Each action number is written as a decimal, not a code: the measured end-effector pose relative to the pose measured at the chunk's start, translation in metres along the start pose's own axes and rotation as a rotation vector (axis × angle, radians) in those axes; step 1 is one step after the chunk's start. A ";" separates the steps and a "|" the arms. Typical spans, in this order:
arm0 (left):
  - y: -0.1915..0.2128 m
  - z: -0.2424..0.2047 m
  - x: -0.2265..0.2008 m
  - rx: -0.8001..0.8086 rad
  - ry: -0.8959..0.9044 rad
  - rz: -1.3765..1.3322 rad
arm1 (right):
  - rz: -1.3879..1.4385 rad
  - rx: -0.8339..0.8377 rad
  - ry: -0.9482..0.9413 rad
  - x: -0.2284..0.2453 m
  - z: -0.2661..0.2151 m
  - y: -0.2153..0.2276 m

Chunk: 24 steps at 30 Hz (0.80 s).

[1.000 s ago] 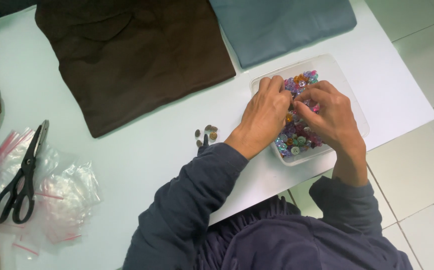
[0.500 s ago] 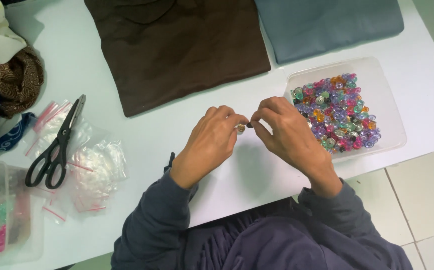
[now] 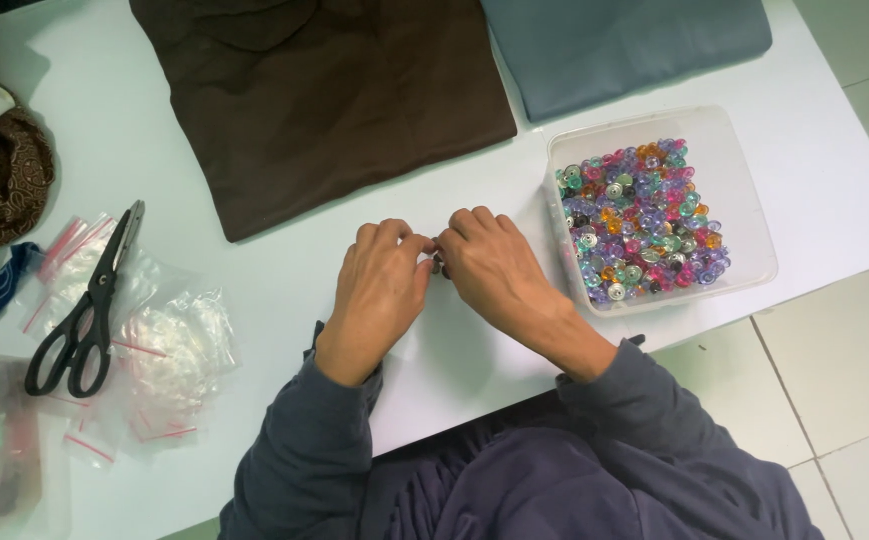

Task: Sorting colorful buttons from a container and packaging specific ones into small plastic bags.

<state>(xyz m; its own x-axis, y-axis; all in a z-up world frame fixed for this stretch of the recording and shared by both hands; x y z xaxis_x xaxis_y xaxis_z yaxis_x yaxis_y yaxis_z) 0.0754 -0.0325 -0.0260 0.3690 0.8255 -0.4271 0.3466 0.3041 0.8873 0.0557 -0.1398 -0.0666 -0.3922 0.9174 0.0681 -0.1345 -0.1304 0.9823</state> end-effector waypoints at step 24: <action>-0.105 0.056 -0.212 -0.100 -0.524 0.138 | 0.285 0.054 -0.638 -0.197 -0.164 0.120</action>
<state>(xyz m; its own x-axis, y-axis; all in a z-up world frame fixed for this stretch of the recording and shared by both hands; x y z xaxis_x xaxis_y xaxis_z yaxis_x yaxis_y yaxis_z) 0.0096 -0.2662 -0.0381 0.7941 0.5213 -0.3126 0.1909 0.2744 0.9425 -0.0324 -0.3976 0.0089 0.2081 0.8939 0.3970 -0.0535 -0.3948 0.9172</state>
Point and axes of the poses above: each hand's wrist, its own z-axis towards the middle knuckle, its own y-axis out of the back of the hand, x = y × z, the point moved 8 cm from there along z, towards the middle knuckle, and after that the axes turned 6 degrees about y, right-handed, at the moved point
